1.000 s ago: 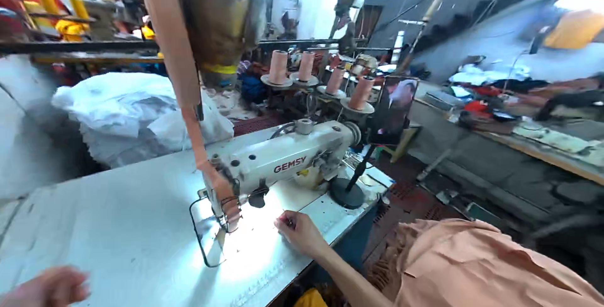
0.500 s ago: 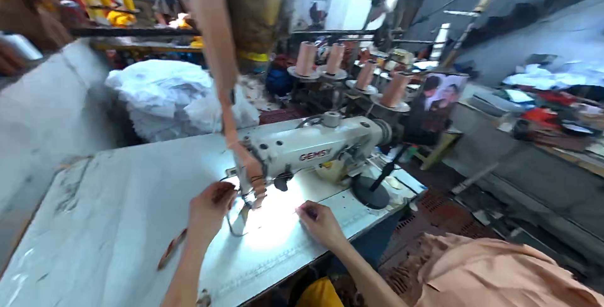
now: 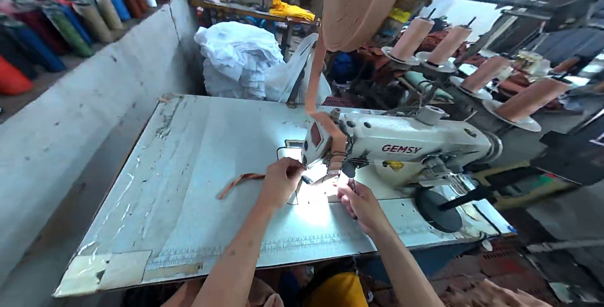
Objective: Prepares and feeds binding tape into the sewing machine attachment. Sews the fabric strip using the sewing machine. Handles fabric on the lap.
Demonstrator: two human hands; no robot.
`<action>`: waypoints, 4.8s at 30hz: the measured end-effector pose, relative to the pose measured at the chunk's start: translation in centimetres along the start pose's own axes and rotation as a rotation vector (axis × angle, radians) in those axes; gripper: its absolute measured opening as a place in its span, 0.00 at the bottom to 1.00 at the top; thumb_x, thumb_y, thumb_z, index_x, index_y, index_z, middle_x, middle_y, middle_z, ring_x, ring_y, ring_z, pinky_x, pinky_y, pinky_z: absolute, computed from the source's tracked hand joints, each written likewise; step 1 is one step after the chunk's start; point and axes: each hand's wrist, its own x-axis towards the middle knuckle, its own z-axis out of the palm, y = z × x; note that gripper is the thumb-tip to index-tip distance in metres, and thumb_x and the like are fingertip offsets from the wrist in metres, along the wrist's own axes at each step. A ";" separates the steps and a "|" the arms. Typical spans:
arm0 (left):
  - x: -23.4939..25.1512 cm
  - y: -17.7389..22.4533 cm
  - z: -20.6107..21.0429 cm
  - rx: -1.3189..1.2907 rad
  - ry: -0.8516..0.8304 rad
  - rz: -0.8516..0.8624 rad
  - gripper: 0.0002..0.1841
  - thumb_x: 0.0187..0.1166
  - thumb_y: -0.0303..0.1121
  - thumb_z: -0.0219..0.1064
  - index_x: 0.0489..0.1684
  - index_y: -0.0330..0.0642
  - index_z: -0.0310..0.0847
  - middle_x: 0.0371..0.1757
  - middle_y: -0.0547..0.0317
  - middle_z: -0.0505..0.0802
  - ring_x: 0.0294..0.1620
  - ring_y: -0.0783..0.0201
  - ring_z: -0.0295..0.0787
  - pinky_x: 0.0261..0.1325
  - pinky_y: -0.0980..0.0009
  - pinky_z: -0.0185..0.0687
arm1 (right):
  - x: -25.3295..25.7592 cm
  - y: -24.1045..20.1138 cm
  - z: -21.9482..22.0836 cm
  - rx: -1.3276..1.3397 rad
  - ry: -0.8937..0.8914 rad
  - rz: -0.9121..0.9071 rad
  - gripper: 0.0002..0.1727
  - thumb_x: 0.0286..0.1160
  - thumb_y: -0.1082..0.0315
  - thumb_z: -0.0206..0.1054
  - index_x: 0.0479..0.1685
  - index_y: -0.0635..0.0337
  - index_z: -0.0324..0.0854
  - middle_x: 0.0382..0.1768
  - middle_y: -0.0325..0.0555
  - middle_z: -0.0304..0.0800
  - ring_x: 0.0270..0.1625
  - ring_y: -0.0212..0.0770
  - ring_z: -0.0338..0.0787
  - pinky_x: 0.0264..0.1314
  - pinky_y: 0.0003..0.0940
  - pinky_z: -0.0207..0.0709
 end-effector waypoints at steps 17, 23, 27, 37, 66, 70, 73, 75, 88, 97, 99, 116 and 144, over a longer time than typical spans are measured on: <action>-0.1 -0.8 2.0 0.086 0.198 0.200 0.17 0.73 0.36 0.74 0.53 0.34 0.83 0.41 0.57 0.96 0.44 0.68 0.95 0.54 0.70 0.89 | 3.3 -1.2 5.1 0.363 0.011 0.034 0.08 0.81 0.80 0.59 0.50 0.65 0.80 0.32 0.44 0.89 0.22 0.27 0.79 0.23 0.21 0.73; -0.3 -0.7 1.6 0.115 0.155 0.208 0.16 0.71 0.34 0.73 0.53 0.36 0.83 0.42 0.58 0.96 0.44 0.70 0.94 0.54 0.72 0.88 | 3.4 -1.3 5.2 0.389 0.030 0.049 0.07 0.79 0.81 0.61 0.47 0.65 0.81 0.30 0.44 0.89 0.22 0.28 0.79 0.23 0.21 0.74; -0.3 -0.6 1.7 0.134 0.144 0.211 0.16 0.72 0.34 0.71 0.54 0.35 0.83 0.43 0.56 0.96 0.45 0.68 0.94 0.54 0.70 0.88 | 3.2 -1.4 5.2 0.394 0.019 0.086 0.07 0.82 0.79 0.60 0.51 0.66 0.81 0.29 0.43 0.88 0.20 0.26 0.77 0.21 0.19 0.71; -0.3 -0.9 1.3 0.161 0.121 0.229 0.19 0.76 0.36 0.70 0.61 0.35 0.80 0.44 0.56 0.95 0.44 0.67 0.93 0.54 0.69 0.88 | 3.5 -1.2 5.0 0.385 0.006 0.148 0.09 0.86 0.76 0.55 0.54 0.65 0.79 0.31 0.43 0.85 0.22 0.29 0.77 0.24 0.22 0.72; -0.2 -1.0 0.6 0.211 0.074 0.255 0.13 0.84 0.36 0.64 0.47 0.34 0.89 0.46 0.48 0.93 0.47 0.62 0.91 0.58 0.70 0.85 | 3.4 -1.4 5.3 0.672 0.168 0.156 0.12 0.94 0.68 0.45 0.46 0.61 0.74 0.22 0.40 0.79 0.16 0.27 0.72 0.17 0.20 0.66; -0.2 -1.2 0.5 0.269 0.120 0.332 0.12 0.83 0.35 0.64 0.43 0.34 0.88 0.44 0.48 0.93 0.48 0.57 0.92 0.60 0.64 0.87 | 3.2 -1.6 5.6 0.733 0.168 0.126 0.14 0.94 0.67 0.46 0.41 0.59 0.74 0.19 0.38 0.77 0.13 0.26 0.69 0.14 0.19 0.63; -0.2 -1.3 0.8 0.294 0.183 0.416 0.10 0.82 0.33 0.64 0.40 0.34 0.87 0.41 0.48 0.92 0.46 0.56 0.92 0.57 0.63 0.88 | 2.8 -1.7 5.6 0.775 0.170 0.103 0.13 0.93 0.68 0.45 0.41 0.59 0.73 0.19 0.38 0.77 0.12 0.25 0.68 0.13 0.18 0.63; -0.2 -1.4 1.0 0.312 0.241 0.475 0.10 0.81 0.32 0.65 0.39 0.34 0.87 0.40 0.48 0.92 0.45 0.56 0.92 0.56 0.64 0.89 | 2.4 -1.8 5.4 0.782 0.160 0.095 0.13 0.93 0.69 0.44 0.41 0.59 0.72 0.18 0.37 0.77 0.12 0.25 0.69 0.12 0.17 0.63; 0.0 -1.5 1.9 0.354 0.310 0.555 0.07 0.74 0.31 0.72 0.31 0.36 0.87 0.34 0.51 0.91 0.38 0.58 0.92 0.47 0.67 0.90 | 2.9 -1.4 5.0 0.650 0.114 0.137 0.10 0.92 0.70 0.49 0.44 0.61 0.75 0.20 0.39 0.78 0.14 0.26 0.71 0.14 0.18 0.64; 0.0 -1.3 2.9 0.474 0.366 0.561 0.10 0.70 0.35 0.71 0.33 0.35 0.89 0.36 0.45 0.92 0.38 0.48 0.93 0.44 0.54 0.90 | 2.3 -1.0 5.2 0.679 0.158 0.125 0.12 0.89 0.71 0.53 0.35 0.60 0.77 0.16 0.34 0.78 0.16 0.25 0.73 0.19 0.19 0.69; 0.0 -0.8 2.9 0.499 0.385 0.619 0.12 0.70 0.35 0.67 0.31 0.33 0.87 0.36 0.41 0.92 0.39 0.44 0.93 0.43 0.50 0.89 | 2.1 -1.5 5.0 0.682 0.152 0.134 0.08 0.88 0.72 0.56 0.40 0.62 0.78 0.17 0.34 0.77 0.16 0.24 0.72 0.19 0.18 0.67; 0.1 0.7 1.7 0.245 0.527 0.700 0.12 0.75 0.35 0.72 0.26 0.35 0.86 0.32 0.48 0.89 0.38 0.60 0.88 0.46 0.70 0.86 | 0.9 -1.1 5.7 0.755 0.025 0.036 0.09 0.92 0.70 0.51 0.47 0.60 0.77 0.17 0.33 0.78 0.14 0.23 0.71 0.16 0.17 0.66; 0.2 -1.5 -0.4 0.291 0.216 0.282 0.12 0.85 0.35 0.61 0.47 0.35 0.88 0.45 0.49 0.92 0.47 0.58 0.92 0.57 0.63 0.88 | 3.1 -0.7 5.8 0.677 0.114 0.006 0.13 0.92 0.72 0.46 0.38 0.58 0.73 0.15 0.34 0.74 0.12 0.24 0.69 0.14 0.17 0.64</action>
